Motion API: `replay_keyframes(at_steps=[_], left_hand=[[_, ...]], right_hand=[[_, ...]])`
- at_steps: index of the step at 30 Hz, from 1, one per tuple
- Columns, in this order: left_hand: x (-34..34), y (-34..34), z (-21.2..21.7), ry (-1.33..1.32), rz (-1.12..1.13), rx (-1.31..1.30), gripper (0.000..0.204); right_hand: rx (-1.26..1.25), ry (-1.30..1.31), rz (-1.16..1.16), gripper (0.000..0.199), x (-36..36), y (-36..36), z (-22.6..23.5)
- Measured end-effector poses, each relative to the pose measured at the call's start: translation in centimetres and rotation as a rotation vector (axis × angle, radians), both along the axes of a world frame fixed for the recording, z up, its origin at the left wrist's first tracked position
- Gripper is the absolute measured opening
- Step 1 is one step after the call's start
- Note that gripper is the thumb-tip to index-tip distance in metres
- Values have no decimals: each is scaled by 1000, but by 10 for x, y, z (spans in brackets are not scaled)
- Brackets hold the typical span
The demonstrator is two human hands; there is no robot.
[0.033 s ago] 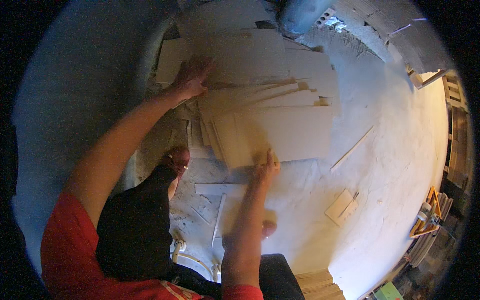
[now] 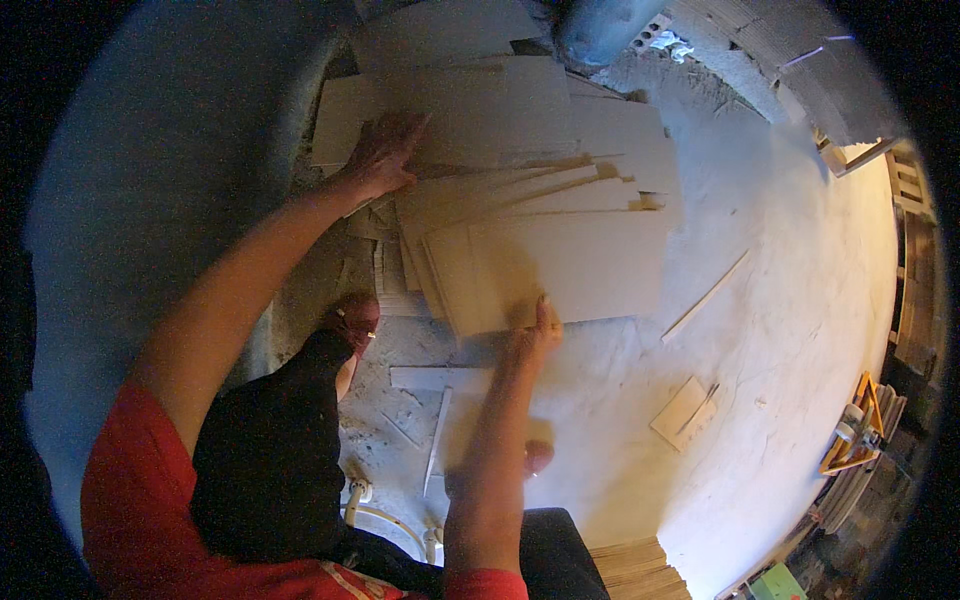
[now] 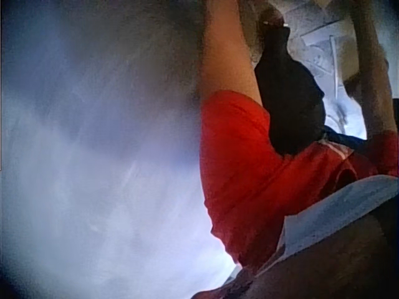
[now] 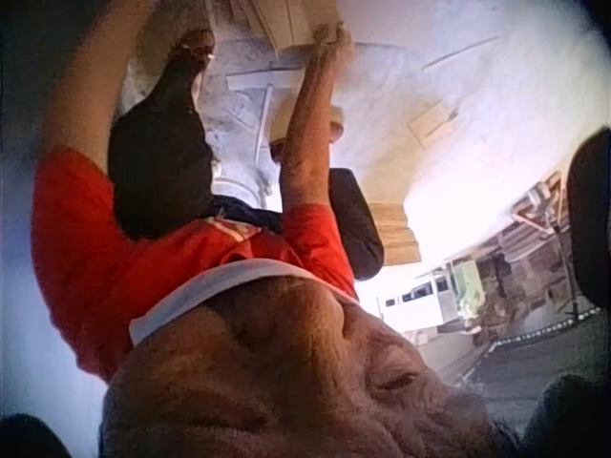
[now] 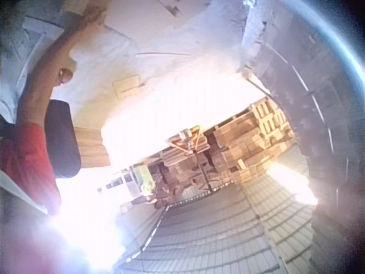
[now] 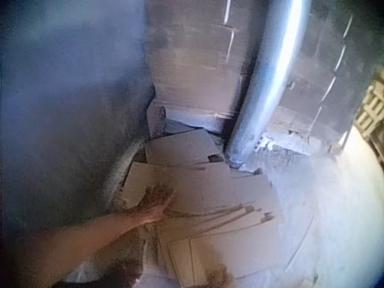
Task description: The person sits on the floor and repeatedly picks up flat cardboard pieces, aligns them, and stacks them into neat piles. The person occasionally adjusts the stacks and continues gathering more pieces from the surrounding floor.
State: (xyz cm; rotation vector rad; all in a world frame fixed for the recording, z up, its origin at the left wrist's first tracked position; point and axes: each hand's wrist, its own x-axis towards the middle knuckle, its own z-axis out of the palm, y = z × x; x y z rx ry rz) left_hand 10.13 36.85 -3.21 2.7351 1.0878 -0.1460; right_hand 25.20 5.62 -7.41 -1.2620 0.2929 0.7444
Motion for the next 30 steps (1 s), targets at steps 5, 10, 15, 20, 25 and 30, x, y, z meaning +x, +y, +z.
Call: replay_keyframes(at_steps=[5,10,15,20,25,30], left_hand=[[14,3,1,-38,-94,85,95],[13,9,-8,36,-191,198,89],[18,37,-8,-86,-80,74,66],[15,69,-32,-184,-145,443,46],[25,63,-16,-117,-179,475,37],[48,26,36,-297,-411,627,36]], right_hand=[[-135,-31,-61,28,16,-8,-20],[73,187,-122,17,16,1,-17],[-1,-26,-64,28,12,17,11],[167,106,-80,34,12,46,29],[193,311,-52,30,31,65,-9],[190,267,-25,30,20,43,-32]])
